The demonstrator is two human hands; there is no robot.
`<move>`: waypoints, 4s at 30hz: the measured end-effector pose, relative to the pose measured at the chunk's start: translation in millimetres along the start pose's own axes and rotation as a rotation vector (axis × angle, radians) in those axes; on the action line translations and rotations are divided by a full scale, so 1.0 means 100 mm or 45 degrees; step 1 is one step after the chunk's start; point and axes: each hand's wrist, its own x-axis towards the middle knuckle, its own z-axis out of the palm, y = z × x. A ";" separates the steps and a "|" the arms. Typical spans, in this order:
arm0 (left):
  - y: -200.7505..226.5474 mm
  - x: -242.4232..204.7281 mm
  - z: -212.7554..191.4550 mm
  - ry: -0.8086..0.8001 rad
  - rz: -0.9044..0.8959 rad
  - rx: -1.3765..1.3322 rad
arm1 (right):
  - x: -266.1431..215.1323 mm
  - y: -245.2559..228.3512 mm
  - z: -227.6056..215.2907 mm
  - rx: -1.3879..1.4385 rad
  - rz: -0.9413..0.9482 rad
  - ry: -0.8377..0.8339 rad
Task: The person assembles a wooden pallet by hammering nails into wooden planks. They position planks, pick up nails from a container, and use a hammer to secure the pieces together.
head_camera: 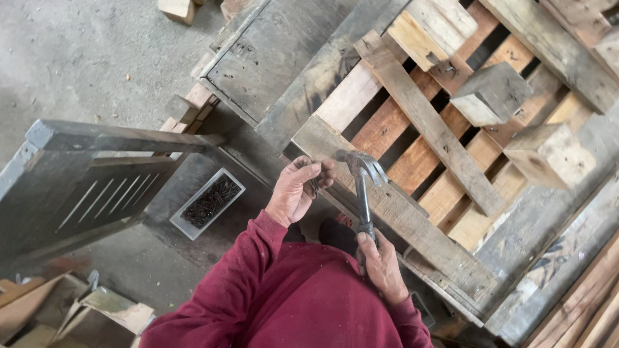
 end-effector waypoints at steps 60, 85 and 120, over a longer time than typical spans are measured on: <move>0.27 1.59 0.01 0.440 1.367 1.678 | -0.49 -0.40 -0.02 0.092 -0.229 0.380; 0.50 0.60 -0.55 0.526 0.643 0.387 | -0.22 -0.02 0.15 -0.116 -0.227 0.195; -0.89 0.17 0.28 0.702 0.177 0.746 | -0.09 -0.43 -1.77 -1.264 0.002 0.481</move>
